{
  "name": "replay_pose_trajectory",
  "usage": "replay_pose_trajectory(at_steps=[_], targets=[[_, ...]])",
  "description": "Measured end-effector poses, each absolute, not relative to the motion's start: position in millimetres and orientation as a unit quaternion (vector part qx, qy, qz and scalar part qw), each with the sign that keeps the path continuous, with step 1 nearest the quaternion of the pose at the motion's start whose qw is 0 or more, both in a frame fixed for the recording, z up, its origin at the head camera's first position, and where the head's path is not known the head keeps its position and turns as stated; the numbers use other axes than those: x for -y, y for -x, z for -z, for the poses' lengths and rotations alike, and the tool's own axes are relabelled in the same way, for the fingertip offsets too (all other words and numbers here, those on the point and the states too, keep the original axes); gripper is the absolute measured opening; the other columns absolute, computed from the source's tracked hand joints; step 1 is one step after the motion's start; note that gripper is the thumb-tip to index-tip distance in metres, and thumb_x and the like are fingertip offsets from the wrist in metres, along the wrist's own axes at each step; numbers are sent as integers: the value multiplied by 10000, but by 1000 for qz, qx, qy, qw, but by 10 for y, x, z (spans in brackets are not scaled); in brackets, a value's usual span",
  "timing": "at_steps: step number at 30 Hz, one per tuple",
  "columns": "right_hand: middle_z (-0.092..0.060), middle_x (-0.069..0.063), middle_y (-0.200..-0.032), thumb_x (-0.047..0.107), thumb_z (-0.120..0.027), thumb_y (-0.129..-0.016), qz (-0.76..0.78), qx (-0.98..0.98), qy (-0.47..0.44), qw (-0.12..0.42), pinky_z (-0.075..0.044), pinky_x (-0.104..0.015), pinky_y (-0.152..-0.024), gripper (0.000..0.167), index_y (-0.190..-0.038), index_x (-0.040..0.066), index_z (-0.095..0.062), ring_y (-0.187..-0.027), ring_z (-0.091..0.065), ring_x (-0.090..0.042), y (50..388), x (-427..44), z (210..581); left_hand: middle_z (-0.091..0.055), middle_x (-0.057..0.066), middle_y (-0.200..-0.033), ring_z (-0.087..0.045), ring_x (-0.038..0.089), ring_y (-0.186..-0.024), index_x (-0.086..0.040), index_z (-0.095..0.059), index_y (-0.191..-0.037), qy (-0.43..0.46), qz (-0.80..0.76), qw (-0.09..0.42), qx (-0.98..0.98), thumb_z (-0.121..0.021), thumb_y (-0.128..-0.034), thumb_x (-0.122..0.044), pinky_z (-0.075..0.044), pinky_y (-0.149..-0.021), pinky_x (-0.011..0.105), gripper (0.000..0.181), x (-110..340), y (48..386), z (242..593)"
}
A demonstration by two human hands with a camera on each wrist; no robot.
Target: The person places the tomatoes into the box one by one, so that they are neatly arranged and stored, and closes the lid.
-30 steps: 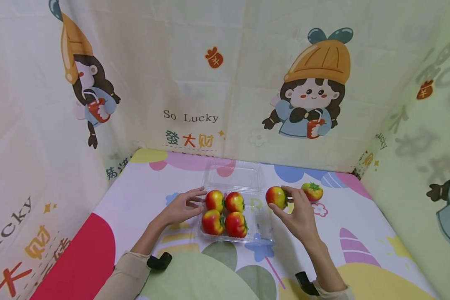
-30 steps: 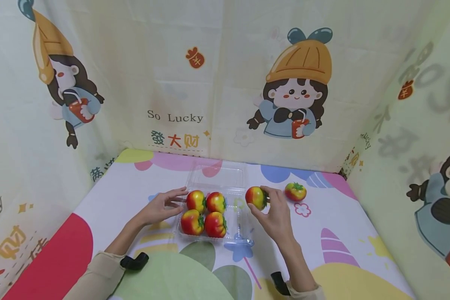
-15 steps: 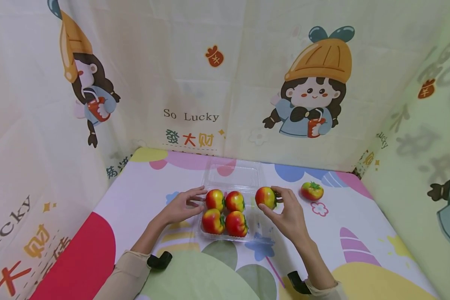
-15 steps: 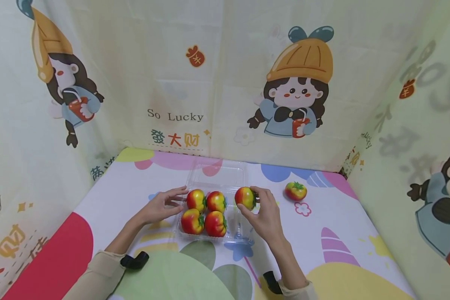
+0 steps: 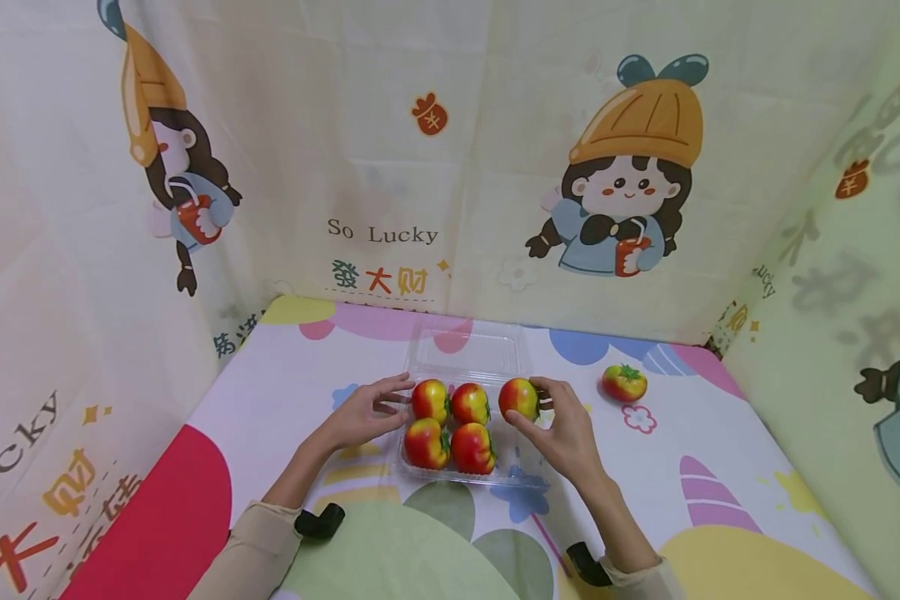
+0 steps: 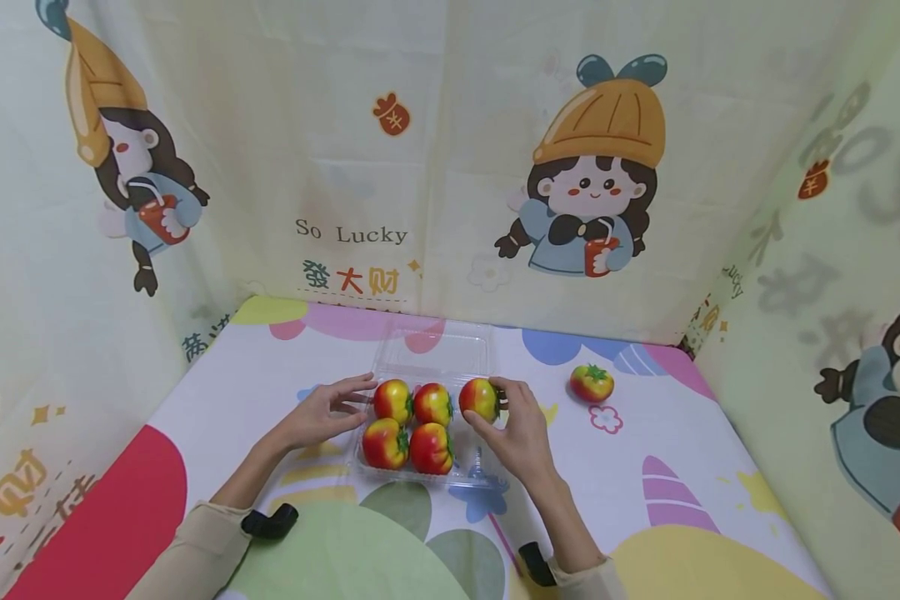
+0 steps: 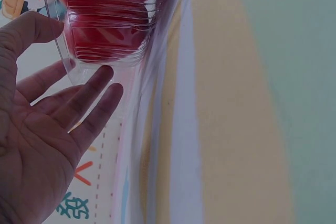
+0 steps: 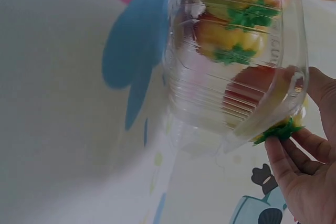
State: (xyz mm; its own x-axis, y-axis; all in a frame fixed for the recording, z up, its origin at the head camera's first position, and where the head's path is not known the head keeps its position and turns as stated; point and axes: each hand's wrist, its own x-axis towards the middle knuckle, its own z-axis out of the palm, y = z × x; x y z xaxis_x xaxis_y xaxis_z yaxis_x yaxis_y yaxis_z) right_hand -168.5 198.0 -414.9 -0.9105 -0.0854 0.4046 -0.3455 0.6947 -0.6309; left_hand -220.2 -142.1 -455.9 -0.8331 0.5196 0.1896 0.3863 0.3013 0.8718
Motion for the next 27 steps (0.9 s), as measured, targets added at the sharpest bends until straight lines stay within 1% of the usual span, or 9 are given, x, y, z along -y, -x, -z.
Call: replay_pose_trajectory(at_steps=[15, 20, 27], targets=[[-614, -114, -1267, 301, -861, -824, -378, 911, -99, 130, -587, -501, -928, 622, -1334, 75, -587, -1110, -611, -279, 1790, -1941, 4252, -398, 239, -1589, -638, 395, -1214, 10, -531, -1459, -287, -519, 60, -803, -711, -950, -121, -552, -993, 503, 555, 1425, 2216, 4572], [-620, -115, -1269, 316, -857, -821, -368, 917, -90, 121, -578, -508, -945, 618, -1331, 84, -596, -1137, -605, -291, 1809, -1931, 4260, -391, 246, -1590, -634, 402, -1218, 15, -528, -1459, -288, -520, 62, -802, -707, -952, -118, -548, -998, 510, 553, 1424, 2217, 4569], [-643, -125, -1280, 331, -854, -821, -345, 927, -90, 116, -527, -532, -1012, 605, -1315, 71, -621, -1209, -562, -343, 1858, -1924, 4292, -392, 243, -1590, -637, 402, -1212, 20, -529, -1456, -290, -519, 60, -802, -708, -953, -118, -546, -1000, 510, 551, 1425, 2220, 4576]])
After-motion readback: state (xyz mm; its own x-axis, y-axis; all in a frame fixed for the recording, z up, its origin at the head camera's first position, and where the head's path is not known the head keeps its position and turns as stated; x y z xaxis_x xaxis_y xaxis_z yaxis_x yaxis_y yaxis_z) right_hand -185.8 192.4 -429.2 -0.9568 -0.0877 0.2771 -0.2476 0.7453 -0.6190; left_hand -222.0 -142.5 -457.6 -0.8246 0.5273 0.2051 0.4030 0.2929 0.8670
